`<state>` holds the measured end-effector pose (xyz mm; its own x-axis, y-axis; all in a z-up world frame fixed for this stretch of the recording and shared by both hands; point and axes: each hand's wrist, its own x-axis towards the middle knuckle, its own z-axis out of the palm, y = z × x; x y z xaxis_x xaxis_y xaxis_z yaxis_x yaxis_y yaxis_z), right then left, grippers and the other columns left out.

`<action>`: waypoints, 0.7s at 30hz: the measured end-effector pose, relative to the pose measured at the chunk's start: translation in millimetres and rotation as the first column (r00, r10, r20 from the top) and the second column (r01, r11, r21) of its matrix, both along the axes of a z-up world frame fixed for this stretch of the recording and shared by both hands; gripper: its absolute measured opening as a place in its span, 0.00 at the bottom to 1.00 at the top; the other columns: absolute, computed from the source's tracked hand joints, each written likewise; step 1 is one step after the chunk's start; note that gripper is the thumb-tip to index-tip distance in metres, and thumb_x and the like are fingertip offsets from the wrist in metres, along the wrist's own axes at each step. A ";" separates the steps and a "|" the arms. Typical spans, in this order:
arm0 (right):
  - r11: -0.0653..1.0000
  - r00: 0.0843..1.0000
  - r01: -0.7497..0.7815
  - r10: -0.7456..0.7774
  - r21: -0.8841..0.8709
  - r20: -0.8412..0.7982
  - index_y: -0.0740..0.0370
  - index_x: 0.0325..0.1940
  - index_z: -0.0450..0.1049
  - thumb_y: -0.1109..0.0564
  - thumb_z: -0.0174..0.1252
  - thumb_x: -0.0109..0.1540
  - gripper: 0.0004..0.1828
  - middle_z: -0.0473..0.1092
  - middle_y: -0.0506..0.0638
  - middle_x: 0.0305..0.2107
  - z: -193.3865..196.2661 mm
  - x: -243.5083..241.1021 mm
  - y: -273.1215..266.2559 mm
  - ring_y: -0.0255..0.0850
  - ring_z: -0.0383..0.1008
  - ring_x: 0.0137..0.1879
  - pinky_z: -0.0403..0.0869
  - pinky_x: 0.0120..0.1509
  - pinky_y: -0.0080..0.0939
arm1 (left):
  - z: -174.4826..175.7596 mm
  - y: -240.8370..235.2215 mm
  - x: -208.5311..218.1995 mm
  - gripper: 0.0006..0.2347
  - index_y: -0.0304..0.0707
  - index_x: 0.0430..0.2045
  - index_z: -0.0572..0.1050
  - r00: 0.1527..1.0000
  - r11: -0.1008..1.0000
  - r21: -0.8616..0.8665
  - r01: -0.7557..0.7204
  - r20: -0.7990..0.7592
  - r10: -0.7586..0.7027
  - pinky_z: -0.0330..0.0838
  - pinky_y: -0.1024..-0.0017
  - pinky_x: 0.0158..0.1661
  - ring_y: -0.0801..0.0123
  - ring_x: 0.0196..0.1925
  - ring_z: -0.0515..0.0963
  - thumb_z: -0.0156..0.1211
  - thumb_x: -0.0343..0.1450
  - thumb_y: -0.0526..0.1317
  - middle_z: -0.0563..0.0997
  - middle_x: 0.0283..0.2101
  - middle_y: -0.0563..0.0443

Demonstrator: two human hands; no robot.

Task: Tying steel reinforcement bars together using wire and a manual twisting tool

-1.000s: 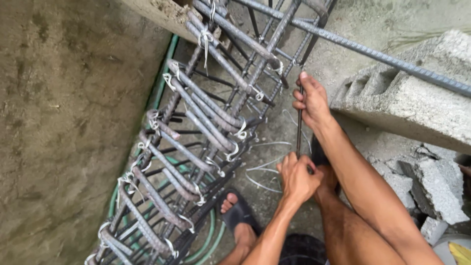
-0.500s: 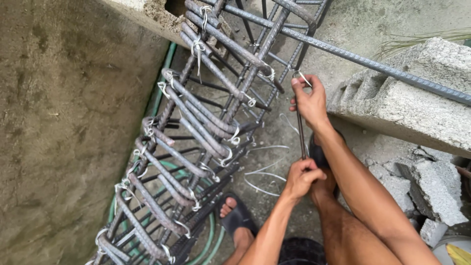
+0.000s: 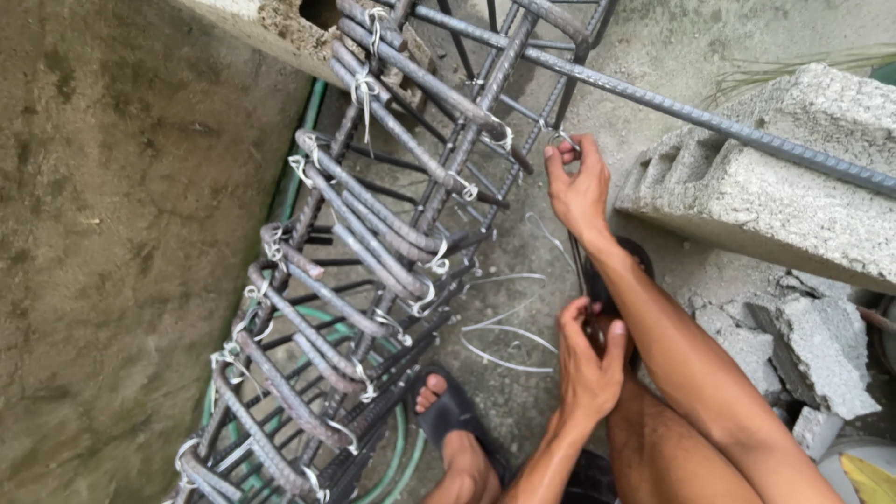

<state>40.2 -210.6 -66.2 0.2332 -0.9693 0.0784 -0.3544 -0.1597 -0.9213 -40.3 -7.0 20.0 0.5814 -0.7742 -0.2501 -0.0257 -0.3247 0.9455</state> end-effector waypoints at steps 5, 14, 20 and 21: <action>0.998 0.999 -0.017 0.014 -0.064 -0.049 0.68 0.46 0.69 0.60 0.60 0.66 0.10 0.71 0.52 0.34 6.6 1.9 2.7 0.41 0.71 0.39 0.72 0.43 0.42 | -4.4 -2.2 6.4 0.24 0.25 0.64 0.59 0.989 0.988 0.157 0.008 0.142 -0.030 0.76 0.55 0.36 0.44 0.35 0.82 0.50 0.75 0.43 0.81 0.41 0.34; 0.991 0.945 -0.092 0.058 -0.093 -0.321 0.69 0.46 0.73 0.55 0.59 0.66 0.12 0.74 0.53 0.34 23.4 -0.1 -6.3 0.44 0.74 0.37 0.74 0.40 0.48 | 5.7 6.3 35.8 0.18 0.17 0.55 0.71 0.995 0.995 -0.081 -0.061 0.078 0.067 0.77 0.67 0.27 0.57 0.25 0.81 0.51 0.75 0.36 0.82 0.31 0.36; 0.994 0.894 -0.060 0.010 -0.097 -0.448 0.57 0.42 0.74 0.49 0.63 0.63 0.11 0.74 0.49 0.32 12.4 0.7 -13.3 0.50 0.76 0.34 0.74 0.36 0.56 | -13.2 10.3 40.5 0.21 0.16 0.56 0.72 0.897 0.955 -0.085 -0.283 -0.377 0.232 0.81 0.72 0.27 0.63 0.24 0.81 0.44 0.79 0.42 0.80 0.26 0.39; 0.997 0.869 -0.029 -0.008 -0.066 -0.494 0.49 0.43 0.73 0.43 0.63 0.63 0.12 0.74 0.46 0.33 4.0 -2.0 -13.9 0.57 0.80 0.40 0.77 0.45 0.66 | -20.1 11.0 39.5 0.23 0.15 0.53 0.74 0.857 0.935 -0.069 -0.348 -0.427 0.288 0.83 0.70 0.24 0.57 0.22 0.84 0.41 0.80 0.45 0.82 0.24 0.33</action>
